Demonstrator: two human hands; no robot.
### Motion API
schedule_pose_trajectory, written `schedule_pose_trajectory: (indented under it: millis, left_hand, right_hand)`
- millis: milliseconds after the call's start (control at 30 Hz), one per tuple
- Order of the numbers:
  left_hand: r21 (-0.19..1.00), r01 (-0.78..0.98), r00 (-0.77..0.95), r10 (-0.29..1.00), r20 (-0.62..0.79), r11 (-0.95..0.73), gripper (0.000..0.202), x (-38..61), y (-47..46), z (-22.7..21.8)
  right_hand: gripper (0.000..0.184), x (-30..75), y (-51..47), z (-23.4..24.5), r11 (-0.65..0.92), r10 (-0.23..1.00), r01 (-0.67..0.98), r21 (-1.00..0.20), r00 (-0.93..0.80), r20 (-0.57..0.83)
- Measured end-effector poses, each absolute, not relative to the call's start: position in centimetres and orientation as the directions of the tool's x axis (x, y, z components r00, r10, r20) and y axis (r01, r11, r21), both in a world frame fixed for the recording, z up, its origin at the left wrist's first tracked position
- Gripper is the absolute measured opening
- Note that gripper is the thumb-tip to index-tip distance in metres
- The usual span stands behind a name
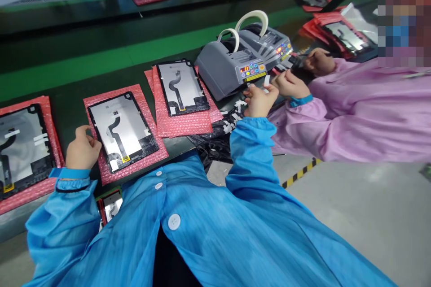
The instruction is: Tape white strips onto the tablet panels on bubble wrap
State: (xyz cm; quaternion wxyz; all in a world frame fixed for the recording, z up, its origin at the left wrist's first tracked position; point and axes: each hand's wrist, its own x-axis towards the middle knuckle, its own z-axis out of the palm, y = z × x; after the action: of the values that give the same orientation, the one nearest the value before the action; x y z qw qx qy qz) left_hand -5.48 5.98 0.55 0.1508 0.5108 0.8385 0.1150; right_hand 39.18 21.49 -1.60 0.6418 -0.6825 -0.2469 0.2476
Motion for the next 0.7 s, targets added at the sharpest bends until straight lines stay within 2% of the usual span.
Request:
schedule_pose_trajectory:
  millis: [67,167,267,333,400,467,533,700]
  left_hand:
    - [0.346,0.839,-0.402,0.907,-0.126,0.420,0.034,-6.2,5.9,0.9]
    - [0.311,0.894,-0.331,0.943,-0.026,0.322,0.023,-6.1,6.2,2.2]
    - [0.371,0.915,-0.219,0.967,0.129,0.158,0.021,-3.6,7.2,3.6]
    - [0.497,0.867,-0.058,0.982,0.178,-0.039,0.020,-1.1,8.4,4.1]
    - [0.603,0.771,0.113,0.976,0.185,-0.204,0.023,1.2,9.7,4.1]
    - [0.668,0.692,0.200,0.962,0.187,-0.274,0.025,2.5,10.8,3.6]
    - [0.710,0.641,0.234,0.956,0.179,-0.290,0.026,2.9,11.3,2.8]
    - [0.782,0.577,0.195,0.969,0.149,-0.236,0.021,1.6,10.5,1.2]
  right_hand:
    - [0.031,39.1,21.4,-1.2,-0.049,0.629,0.050,-0.998,0.777,0.008]
    - [0.038,38.4,20.3,-0.5,0.036,0.603,0.240,-0.970,0.769,0.213]
    - [0.037,35.6,18.2,-0.1,0.187,0.711,0.368,-0.911,0.588,0.384]
    - [0.041,32.3,16.6,-0.1,0.268,0.863,0.307,-0.913,0.345,0.369]
    - [0.049,28.7,15.3,-0.1,0.288,0.951,0.207,-0.935,0.056,0.305]
    - [0.053,25.3,14.5,-0.1,0.275,0.952,0.131,-0.953,-0.174,0.251]
    - [0.056,22.8,14.2,-0.2,0.260,0.923,0.090,-0.961,-0.316,0.220]
    - [0.059,20.2,14.6,-0.5,0.225,0.864,0.086,-0.971,-0.479,0.158]
